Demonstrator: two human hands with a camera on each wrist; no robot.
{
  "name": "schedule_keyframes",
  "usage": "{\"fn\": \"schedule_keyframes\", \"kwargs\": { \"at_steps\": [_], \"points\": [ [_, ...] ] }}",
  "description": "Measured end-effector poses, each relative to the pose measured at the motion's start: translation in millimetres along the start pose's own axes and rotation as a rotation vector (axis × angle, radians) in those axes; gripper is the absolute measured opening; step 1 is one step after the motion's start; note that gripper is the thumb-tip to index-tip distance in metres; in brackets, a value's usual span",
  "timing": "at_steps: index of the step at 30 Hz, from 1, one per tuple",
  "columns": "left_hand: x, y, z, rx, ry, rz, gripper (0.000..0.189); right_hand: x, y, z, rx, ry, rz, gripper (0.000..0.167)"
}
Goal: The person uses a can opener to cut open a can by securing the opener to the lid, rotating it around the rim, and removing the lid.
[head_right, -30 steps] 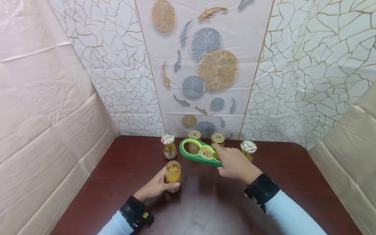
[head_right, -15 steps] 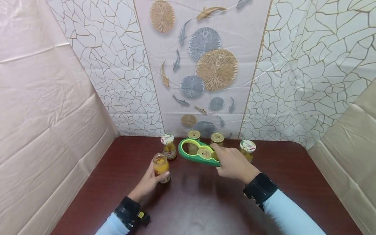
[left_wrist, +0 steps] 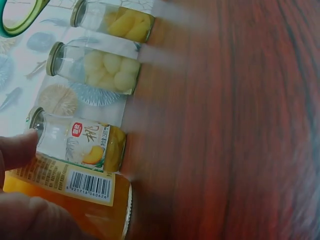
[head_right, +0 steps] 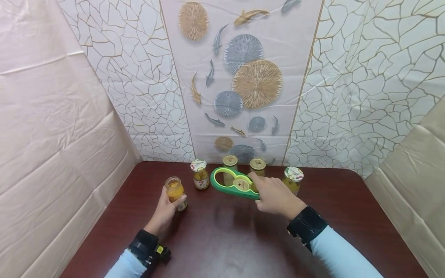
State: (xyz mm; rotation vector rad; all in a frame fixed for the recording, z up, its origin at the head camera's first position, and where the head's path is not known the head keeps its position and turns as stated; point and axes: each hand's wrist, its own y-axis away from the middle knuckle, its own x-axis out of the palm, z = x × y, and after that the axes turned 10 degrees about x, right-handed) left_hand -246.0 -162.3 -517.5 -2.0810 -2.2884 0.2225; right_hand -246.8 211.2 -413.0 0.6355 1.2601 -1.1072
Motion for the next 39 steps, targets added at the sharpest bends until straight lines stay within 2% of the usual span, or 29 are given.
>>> {"fn": "schedule_keyframes", "kwargs": {
  "at_steps": [5, 9, 18, 22, 27, 30, 33, 39],
  "points": [
    [-4.1, -4.7, -2.9, -0.008, -0.072, -0.048, 0.054, 2, 1.1, 0, -0.002, -0.002, -0.01, 0.066],
    [-8.6, -11.6, -3.3, -0.016, -0.116, -0.056, 0.057, 3, 2.0, 1, -0.014, -0.007, -0.016, 0.066],
    [-16.7, -42.5, 5.3, -0.036, -0.126, -0.048, 0.061, 5, 3.9, 1, -0.017, 0.004, -0.001, 0.065],
    [-17.7, -57.8, 10.5, -0.008, -0.139, -0.054, 0.062, 6, 4.4, 0, -0.017, 0.01, 0.002, 0.064],
    [-17.6, -75.0, 16.9, 0.056, -0.215, -0.073, 0.066, 7, 4.1, -1, -0.03, 0.005, -0.013, 0.066],
    [-17.9, -84.0, 18.3, 0.056, -0.23, -0.082, 0.07, 8, 3.6, 0, -0.034, -0.002, -0.002, 0.066],
    [-17.9, -88.7, 18.3, 0.044, -0.231, -0.079, 0.071, 8, 4.2, 1, -0.032, -0.001, 0.014, 0.066],
    [-18.3, -89.1, 19.7, 0.03, -0.229, -0.065, 0.07, 11, 8.1, -1, -0.035, 0.005, 0.014, 0.068]
  ]
}}
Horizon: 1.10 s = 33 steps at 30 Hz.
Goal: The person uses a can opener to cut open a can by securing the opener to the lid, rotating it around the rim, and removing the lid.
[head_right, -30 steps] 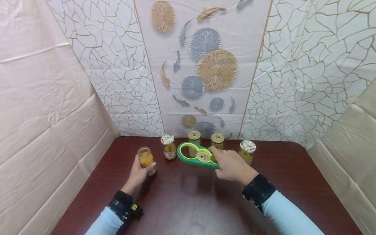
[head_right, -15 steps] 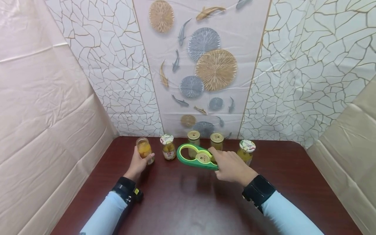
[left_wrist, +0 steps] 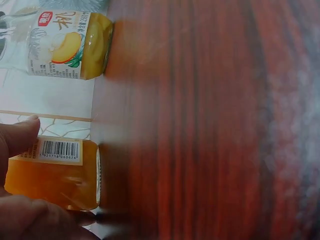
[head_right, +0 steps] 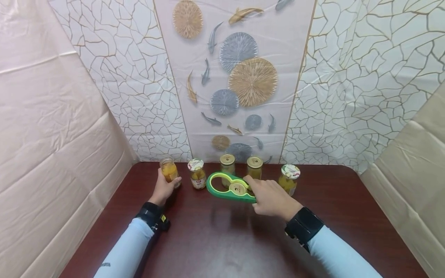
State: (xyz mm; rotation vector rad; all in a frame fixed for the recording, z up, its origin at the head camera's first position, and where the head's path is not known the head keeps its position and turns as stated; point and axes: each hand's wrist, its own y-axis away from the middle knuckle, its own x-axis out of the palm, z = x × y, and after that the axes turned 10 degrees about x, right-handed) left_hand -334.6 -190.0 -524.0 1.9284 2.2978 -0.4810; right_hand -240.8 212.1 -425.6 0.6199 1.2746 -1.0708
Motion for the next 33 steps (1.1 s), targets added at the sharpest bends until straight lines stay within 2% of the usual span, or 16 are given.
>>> {"fn": "schedule_keyframes", "kwargs": {
  "at_steps": [7, 12, 15, 18, 21, 25, 29, 33],
  "points": [
    [-1.0, 2.2, 1.8, 0.002, 0.006, -0.009, 0.072, 0, 0.3, -1, -0.008, 0.002, -0.012, 0.069],
    [-2.5, 11.7, -0.9, -0.064, 0.027, -0.054, 0.087, -1, 0.4, 0, -0.01, -0.008, -0.007, 0.07],
    [-3.3, 23.4, -12.6, -0.116, -0.002, -0.065, 0.097, -1, 0.7, 0, -0.006, -0.013, 0.0, 0.07],
    [-1.9, 39.7, -29.3, -0.136, -0.066, -0.062, 0.103, -3, 0.6, 0, -0.003, -0.006, -0.005, 0.07],
    [2.1, 58.9, -43.8, -0.108, -0.104, -0.089, 0.101, -4, 1.2, 1, -0.003, -0.005, -0.009, 0.071],
    [9.2, 86.2, -58.2, -0.027, -0.1, -0.125, 0.083, -5, 2.9, 3, -0.003, -0.018, 0.003, 0.071],
    [16.0, 106.3, -68.4, 0.066, -0.034, -0.088, 0.062, -5, 3.7, 5, -0.002, -0.025, 0.005, 0.072],
    [23.3, 115.6, -74.4, 0.135, 0.04, -0.052, 0.05, -4, 2.9, 6, -0.003, -0.029, -0.003, 0.072]
  ]
}}
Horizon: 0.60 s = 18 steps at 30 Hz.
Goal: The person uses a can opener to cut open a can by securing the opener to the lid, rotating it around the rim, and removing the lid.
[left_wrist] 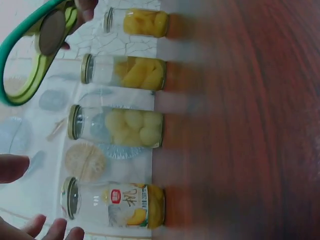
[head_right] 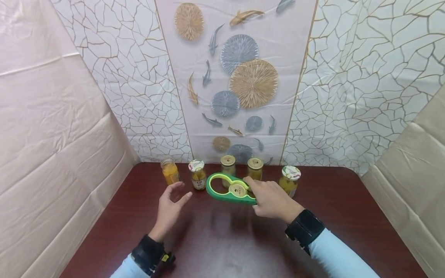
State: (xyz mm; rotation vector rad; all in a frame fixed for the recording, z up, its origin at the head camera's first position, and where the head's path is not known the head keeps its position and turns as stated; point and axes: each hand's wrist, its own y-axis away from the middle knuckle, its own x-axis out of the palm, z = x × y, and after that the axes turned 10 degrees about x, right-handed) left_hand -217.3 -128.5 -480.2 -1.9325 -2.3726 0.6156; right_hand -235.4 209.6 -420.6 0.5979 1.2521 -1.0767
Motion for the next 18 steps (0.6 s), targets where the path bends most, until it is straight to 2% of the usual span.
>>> {"fn": "schedule_keyframes", "kwargs": {
  "at_steps": [4, 6, 9, 12, 16, 18],
  "points": [
    [8.2, 3.9, -1.9, 0.016, 0.064, 0.027, 0.045, 0, -0.3, 3, -0.018, -0.004, -0.006, 0.071],
    [12.5, 4.3, -3.2, 0.017, 0.119, 0.065, 0.042, 0, -0.4, 4, -0.025, -0.007, -0.006, 0.072],
    [19.4, 4.5, -8.1, 0.006, 0.217, 0.173, 0.037, 1, -0.1, 6, -0.033, -0.006, -0.008, 0.074],
    [28.8, 3.8, -13.7, -0.04, 0.316, 0.312, 0.034, 3, -0.2, 8, -0.051, 0.0, -0.026, 0.075],
    [45.4, 4.4, -19.1, -0.133, 0.524, 0.467, 0.031, 5, 0.7, 13, -0.084, -0.009, -0.034, 0.077],
    [53.6, 6.4, -21.4, -0.185, 0.652, 0.525, 0.03, 6, 1.0, 16, -0.097, -0.024, -0.025, 0.077]
  ]
}}
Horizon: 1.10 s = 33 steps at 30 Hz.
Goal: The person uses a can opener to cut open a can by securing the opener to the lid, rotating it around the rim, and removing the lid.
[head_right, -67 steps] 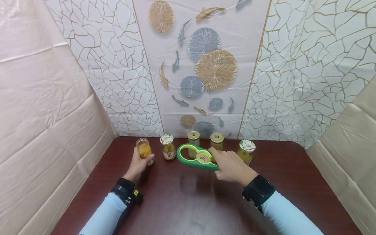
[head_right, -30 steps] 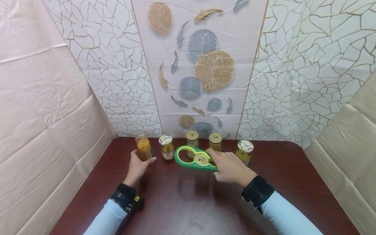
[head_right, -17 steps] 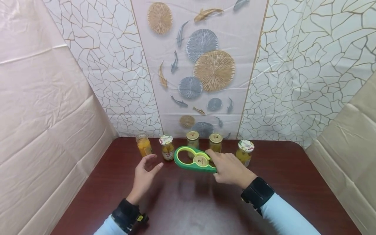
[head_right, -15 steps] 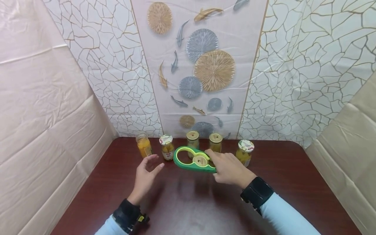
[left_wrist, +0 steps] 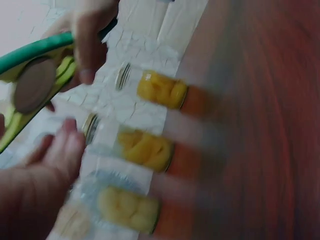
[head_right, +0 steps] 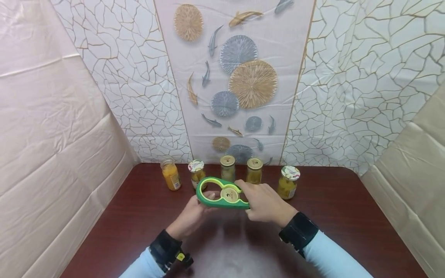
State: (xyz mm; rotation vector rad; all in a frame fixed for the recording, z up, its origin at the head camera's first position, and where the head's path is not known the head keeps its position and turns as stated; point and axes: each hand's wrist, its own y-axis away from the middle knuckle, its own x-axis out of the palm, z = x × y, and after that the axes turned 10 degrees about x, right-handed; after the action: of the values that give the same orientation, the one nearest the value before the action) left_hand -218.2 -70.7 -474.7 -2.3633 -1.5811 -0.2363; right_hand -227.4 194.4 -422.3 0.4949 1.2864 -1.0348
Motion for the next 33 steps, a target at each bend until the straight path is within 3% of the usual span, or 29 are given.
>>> {"fn": "schedule_keyframes", "kwargs": {
  "at_steps": [8, 18, 27, 33],
  "points": [
    [17.8, -1.2, 3.4, -0.006, 0.288, 0.192, 0.072, 4, -1.1, 10, -0.018, -0.039, -0.01, 0.075],
    [20.6, -0.3, 0.8, -0.005, 0.428, 0.247, 0.067, 3, -2.2, 10, -0.022, -0.045, -0.009, 0.072],
    [20.2, -1.4, 4.4, 0.008, 0.42, 0.243, 0.066, 3, -1.9, 5, -0.052, -0.041, -0.021, 0.076],
    [18.0, -6.2, 5.3, 0.02, 0.238, 0.172, 0.06, 2, -2.4, 3, -0.048, -0.022, -0.042, 0.075]
  ]
}}
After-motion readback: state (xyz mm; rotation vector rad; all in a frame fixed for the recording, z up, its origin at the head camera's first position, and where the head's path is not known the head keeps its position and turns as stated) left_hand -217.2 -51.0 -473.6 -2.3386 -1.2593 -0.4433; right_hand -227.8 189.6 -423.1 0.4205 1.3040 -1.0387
